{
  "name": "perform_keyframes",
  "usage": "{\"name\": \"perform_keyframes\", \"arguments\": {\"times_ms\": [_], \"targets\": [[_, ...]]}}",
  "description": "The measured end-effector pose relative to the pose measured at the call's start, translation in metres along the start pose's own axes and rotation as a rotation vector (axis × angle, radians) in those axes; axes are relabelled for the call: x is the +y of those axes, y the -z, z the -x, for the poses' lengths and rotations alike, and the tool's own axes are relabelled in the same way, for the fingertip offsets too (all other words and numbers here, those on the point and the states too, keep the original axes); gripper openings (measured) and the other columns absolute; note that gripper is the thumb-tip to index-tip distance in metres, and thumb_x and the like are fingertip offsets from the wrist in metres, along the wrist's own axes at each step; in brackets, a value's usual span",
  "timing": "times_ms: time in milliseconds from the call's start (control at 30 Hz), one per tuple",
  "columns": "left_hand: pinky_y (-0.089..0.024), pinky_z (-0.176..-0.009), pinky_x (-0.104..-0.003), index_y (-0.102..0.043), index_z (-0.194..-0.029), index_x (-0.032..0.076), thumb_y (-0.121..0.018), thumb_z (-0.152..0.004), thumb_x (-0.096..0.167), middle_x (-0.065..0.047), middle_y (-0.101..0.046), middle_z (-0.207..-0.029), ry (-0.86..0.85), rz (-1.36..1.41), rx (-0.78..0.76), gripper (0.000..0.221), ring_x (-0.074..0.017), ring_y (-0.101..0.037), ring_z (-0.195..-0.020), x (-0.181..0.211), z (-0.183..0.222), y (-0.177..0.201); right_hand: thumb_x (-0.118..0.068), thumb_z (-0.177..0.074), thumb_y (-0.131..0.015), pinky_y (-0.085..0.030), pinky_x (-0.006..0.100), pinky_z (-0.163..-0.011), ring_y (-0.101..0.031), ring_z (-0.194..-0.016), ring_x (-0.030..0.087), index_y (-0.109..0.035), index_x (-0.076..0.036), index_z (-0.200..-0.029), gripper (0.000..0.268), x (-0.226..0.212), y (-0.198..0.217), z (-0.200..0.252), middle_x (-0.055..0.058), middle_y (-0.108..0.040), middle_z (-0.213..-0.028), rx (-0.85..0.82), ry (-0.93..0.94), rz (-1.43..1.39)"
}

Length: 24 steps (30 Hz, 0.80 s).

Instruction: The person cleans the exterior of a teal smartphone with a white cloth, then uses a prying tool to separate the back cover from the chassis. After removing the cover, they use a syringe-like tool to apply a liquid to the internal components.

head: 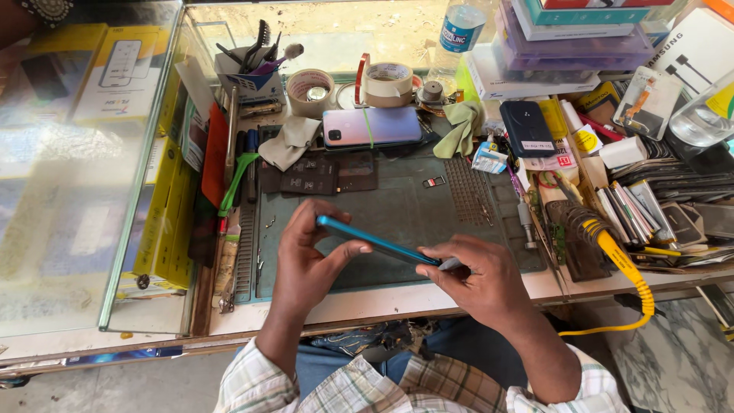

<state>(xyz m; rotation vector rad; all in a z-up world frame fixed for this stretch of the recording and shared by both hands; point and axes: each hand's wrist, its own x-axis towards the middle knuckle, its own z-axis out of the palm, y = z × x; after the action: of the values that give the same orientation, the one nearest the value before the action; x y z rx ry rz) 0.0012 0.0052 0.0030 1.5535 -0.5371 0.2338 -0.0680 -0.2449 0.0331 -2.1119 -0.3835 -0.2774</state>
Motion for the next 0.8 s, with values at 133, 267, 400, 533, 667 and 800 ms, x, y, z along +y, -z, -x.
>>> {"name": "perform_keyframes", "arguments": {"times_ms": [133,267,400,533,667,800], "targets": [[-0.058,-0.089,-0.030,-0.058,-0.106,0.003,-0.090,-0.077,0.005,-0.006,-0.058,-0.109,0.102,0.053,0.039,0.043,-0.0146,-0.065,-0.103,-0.004,0.012,-0.001,-0.009,-0.090,-0.072,-0.047,0.025,-0.058,-0.054,-0.064,0.008,-0.062,-0.006,-0.136,0.048,0.006,0.009,0.007,0.001,-0.063,-0.081,-0.045,-0.114,0.002],[-0.061,-0.080,-0.029,-0.058,-0.103,0.005,-0.093,-0.070,0.016,-0.004,-0.056,-0.106,0.159,0.003,0.079,0.050,-0.0123,-0.065,-0.095,0.005,0.021,-0.002,-0.007,-0.102,-0.055,-0.049,0.027,-0.076,-0.054,-0.082,0.010,-0.044,-0.001,-0.148,0.048,0.017,0.020,0.021,0.004,-0.056,-0.094,-0.071,-0.148,0.020],[-0.063,-0.073,-0.029,-0.058,-0.101,0.006,-0.095,-0.066,0.026,-0.003,-0.058,-0.103,0.187,-0.049,0.100,0.055,-0.0111,-0.066,-0.090,0.007,0.018,-0.005,-0.009,-0.104,-0.057,-0.053,0.026,-0.077,-0.059,-0.085,0.008,-0.041,-0.003,-0.115,0.021,0.023,0.023,0.025,0.003,-0.057,-0.100,-0.083,-0.149,-0.019],[-0.057,-0.069,-0.028,-0.059,-0.097,0.006,-0.096,-0.068,0.027,-0.003,-0.059,-0.097,0.160,-0.135,0.138,0.051,-0.0096,-0.063,-0.085,0.003,0.020,-0.005,-0.008,-0.093,-0.070,-0.057,0.027,-0.067,-0.066,-0.081,0.011,-0.062,-0.004,-0.104,0.014,0.010,0.022,0.021,0.005,-0.068,-0.101,-0.058,-0.138,-0.097],[-0.051,-0.065,-0.026,-0.060,-0.093,0.006,-0.097,-0.066,0.027,-0.002,-0.060,-0.090,0.148,-0.222,0.162,0.051,-0.0087,-0.060,-0.080,0.002,0.020,-0.004,-0.008,-0.089,-0.071,-0.062,0.025,-0.058,-0.072,-0.077,0.011,-0.073,-0.006,-0.103,0.014,0.003,0.017,0.005,0.005,-0.070,-0.102,0.010,-0.150,-0.069],[-0.052,-0.059,-0.024,-0.059,-0.091,0.005,-0.096,-0.067,0.027,-0.001,-0.061,-0.084,0.249,-0.148,0.172,0.049,-0.0067,-0.063,-0.072,0.004,0.018,-0.005,-0.006,-0.095,-0.068,-0.052,0.025,-0.063,-0.068,-0.078,0.010,-0.075,-0.006,-0.116,0.022,0.002,0.016,0.001,0.006,-0.069,-0.097,0.035,-0.038,0.106]]}}
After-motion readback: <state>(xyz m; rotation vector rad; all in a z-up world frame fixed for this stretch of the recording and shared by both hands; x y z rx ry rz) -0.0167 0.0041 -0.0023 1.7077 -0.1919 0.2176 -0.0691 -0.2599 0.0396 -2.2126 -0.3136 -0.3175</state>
